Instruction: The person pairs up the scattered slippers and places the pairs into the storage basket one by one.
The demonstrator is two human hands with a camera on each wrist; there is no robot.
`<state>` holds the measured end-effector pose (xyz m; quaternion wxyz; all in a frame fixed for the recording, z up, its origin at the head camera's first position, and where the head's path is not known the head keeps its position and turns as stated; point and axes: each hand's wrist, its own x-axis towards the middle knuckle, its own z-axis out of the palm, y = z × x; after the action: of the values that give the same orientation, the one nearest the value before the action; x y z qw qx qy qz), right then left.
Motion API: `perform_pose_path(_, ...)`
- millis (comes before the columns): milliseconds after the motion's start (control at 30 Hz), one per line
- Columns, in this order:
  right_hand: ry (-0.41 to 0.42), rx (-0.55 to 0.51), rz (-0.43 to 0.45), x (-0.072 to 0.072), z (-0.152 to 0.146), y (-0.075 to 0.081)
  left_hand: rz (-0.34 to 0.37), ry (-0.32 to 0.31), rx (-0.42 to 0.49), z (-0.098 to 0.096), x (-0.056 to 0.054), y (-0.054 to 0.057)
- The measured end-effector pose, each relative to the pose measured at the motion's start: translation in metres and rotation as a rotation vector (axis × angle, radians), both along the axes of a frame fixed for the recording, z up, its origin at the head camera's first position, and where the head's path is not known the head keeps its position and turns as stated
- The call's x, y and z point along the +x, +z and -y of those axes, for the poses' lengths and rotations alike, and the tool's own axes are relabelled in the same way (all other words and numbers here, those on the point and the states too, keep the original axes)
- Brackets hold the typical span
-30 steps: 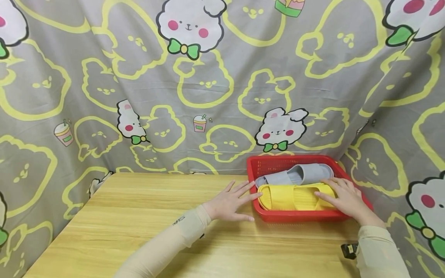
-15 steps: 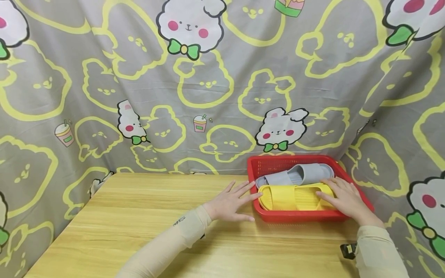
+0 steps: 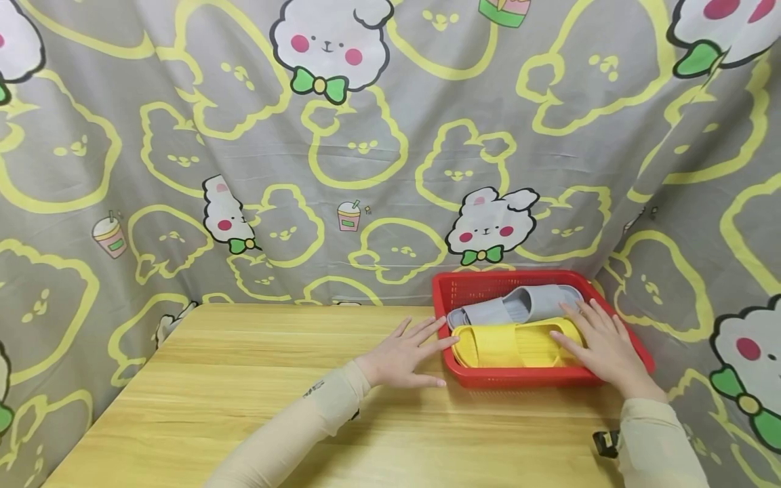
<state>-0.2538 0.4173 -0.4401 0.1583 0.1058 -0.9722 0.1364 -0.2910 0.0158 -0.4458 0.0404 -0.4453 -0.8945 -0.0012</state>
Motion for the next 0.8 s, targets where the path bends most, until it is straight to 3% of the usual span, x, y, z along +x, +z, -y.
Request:
perform_pose_path(533,-0.047,0.041,-0.089,0.004,0.0042,-0.0018,0.049,0.013,0.094,0.0002,-0.0012,-0.007)
perform_pose_path(800,-0.069,0.029,-0.12,0.0088,0.0046,-0.0012,0.092,0.053,0.147,-0.0022,0.0046,-0.0088)
